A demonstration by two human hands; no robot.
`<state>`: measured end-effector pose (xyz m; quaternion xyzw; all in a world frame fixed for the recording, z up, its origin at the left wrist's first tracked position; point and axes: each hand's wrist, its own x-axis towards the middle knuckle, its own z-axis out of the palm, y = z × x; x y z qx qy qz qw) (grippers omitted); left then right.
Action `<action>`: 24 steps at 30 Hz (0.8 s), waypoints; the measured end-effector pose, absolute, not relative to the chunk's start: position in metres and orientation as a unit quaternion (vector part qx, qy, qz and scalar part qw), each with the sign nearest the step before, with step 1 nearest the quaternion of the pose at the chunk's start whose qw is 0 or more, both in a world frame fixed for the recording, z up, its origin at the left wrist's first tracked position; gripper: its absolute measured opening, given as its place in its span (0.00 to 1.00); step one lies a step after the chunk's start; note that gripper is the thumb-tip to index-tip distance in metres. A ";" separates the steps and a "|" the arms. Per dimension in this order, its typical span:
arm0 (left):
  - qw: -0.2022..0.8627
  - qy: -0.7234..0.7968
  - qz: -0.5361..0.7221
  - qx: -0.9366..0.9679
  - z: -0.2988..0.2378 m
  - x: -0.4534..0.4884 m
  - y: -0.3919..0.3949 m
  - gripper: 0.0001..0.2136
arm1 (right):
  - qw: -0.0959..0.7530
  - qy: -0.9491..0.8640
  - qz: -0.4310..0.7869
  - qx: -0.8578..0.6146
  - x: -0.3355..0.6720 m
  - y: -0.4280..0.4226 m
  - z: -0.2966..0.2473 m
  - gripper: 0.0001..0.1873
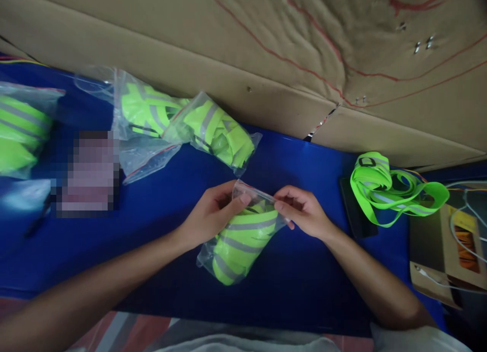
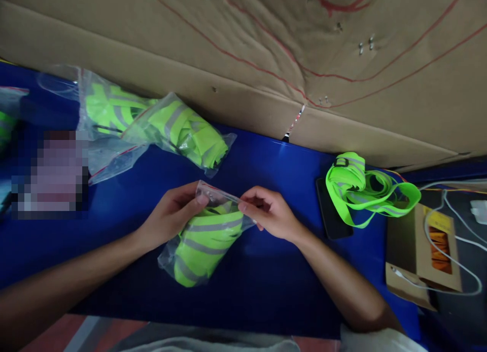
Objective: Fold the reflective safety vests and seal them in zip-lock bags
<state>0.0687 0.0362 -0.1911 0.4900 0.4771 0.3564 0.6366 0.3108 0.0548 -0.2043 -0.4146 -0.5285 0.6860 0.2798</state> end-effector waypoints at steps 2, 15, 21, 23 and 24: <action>0.655 0.470 0.336 0.487 -0.189 0.068 0.035 0.23 | 0.271 -0.542 0.674 -0.423 0.310 0.054 -0.204 0.18; 0.644 0.478 0.314 0.509 -0.188 0.070 0.032 0.13 | 0.275 -0.635 0.575 -0.437 0.306 0.047 -0.202 0.15; 0.625 0.470 0.306 0.543 -0.193 0.069 0.027 0.16 | 0.260 -0.636 0.593 -0.420 0.306 0.046 -0.202 0.10; 0.609 0.465 0.308 0.564 -0.194 0.070 0.025 0.16 | 0.254 -0.649 0.583 -0.418 0.305 0.046 -0.203 0.08; 0.597 0.465 0.309 0.575 -0.195 0.071 0.025 0.15 | 0.255 -0.660 0.573 -0.414 0.305 0.046 -0.203 0.07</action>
